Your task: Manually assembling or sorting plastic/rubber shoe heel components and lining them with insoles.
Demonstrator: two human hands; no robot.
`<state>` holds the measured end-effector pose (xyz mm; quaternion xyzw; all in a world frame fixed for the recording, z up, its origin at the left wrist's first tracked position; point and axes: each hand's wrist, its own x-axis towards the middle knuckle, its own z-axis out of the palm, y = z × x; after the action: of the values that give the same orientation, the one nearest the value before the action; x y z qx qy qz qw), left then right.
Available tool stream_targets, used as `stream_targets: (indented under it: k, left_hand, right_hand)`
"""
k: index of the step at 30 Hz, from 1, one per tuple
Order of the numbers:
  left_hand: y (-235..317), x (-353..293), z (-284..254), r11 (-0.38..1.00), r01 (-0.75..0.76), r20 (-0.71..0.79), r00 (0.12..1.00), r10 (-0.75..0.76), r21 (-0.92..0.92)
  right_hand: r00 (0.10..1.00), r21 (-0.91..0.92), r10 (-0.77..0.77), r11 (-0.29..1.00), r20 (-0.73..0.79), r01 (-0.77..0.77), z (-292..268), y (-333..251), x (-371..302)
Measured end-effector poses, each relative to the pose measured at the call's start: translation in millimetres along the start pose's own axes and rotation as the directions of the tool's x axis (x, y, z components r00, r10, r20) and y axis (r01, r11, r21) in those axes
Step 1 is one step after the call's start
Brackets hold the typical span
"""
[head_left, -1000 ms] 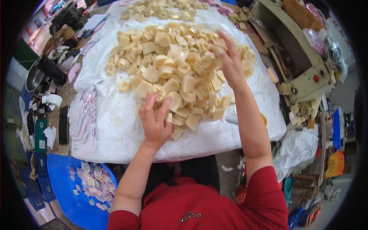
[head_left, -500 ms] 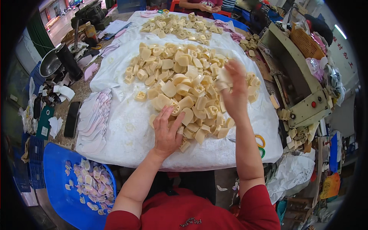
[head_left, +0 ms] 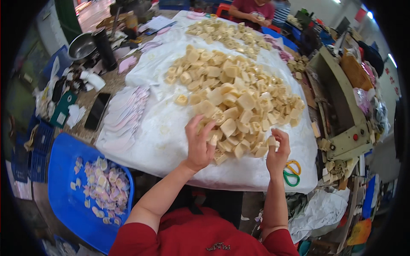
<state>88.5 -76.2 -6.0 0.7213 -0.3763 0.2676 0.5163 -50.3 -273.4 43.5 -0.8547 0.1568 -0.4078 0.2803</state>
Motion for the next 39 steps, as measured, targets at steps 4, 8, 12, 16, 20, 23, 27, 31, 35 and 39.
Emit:
stream_targets:
  k: [4, 8, 12, 16, 20, 23, 27, 31, 35, 39]
  left_hand:
    - [56, 30, -55, 0.618, 0.415, 0.466, 0.88, -0.088, -0.668]
    - [119, 28, -112, -0.058, 0.663, 0.391, 0.507, 0.768, -0.747]
    - [153, 31, -139, -0.283, 0.753, 0.252, 0.508, 0.824, -0.594]
    - [158, 20, -151, -0.345, 0.751, 0.277, 0.565, 0.778, -0.563]
    - [153, 10, -150, -0.344, 0.708, 0.171, 0.548, 0.819, -0.617]
    - [149, 14, -154, -0.348, 0.673, 0.107, 0.537, 0.837, -0.653]
    - [154, 13, -173, -0.26, 0.677, 0.177, 0.505, 0.845, -0.688]
    - [149, -5, -181, -0.42, 0.657, 0.165, 0.638, 0.752, -0.626]
    - [125, 13, -190, -0.11, 0.539, 0.1, 0.344, 0.934, -0.835]
    - [111, 0, -184, -0.424, 0.608, 0.036, 0.598, 0.801, -0.671]
  right_hand:
    - [0.999, -0.154, -0.03, 0.988, 0.012, 0.031, -16, 25, -36]
    - [0.992, -0.359, -0.1, 0.926, 0.078, 0.121, -35, 46, -53]
    - [0.971, -0.581, 0.063, 0.81, 0.229, 0.085, -78, 89, -84]
    - [0.956, -0.612, 0.091, 0.784, 0.28, 0.105, -93, 94, -90]
    - [0.951, -0.565, 0.103, 0.821, 0.292, 0.084, -83, 95, -87]
    - [0.965, -0.569, 0.042, 0.814, 0.26, 0.118, -79, 100, -88]
    - [0.978, -0.671, -0.011, 0.725, 0.209, 0.152, -78, 104, -92]
    - [0.982, -0.747, 0.12, 0.664, 0.142, 0.027, -94, 133, -83]
    - [0.974, -0.862, 0.203, 0.506, 0.1, -0.017, -102, 144, -63]
    - [0.935, -0.885, 0.339, 0.46, 0.102, -0.07, -98, 144, -51]
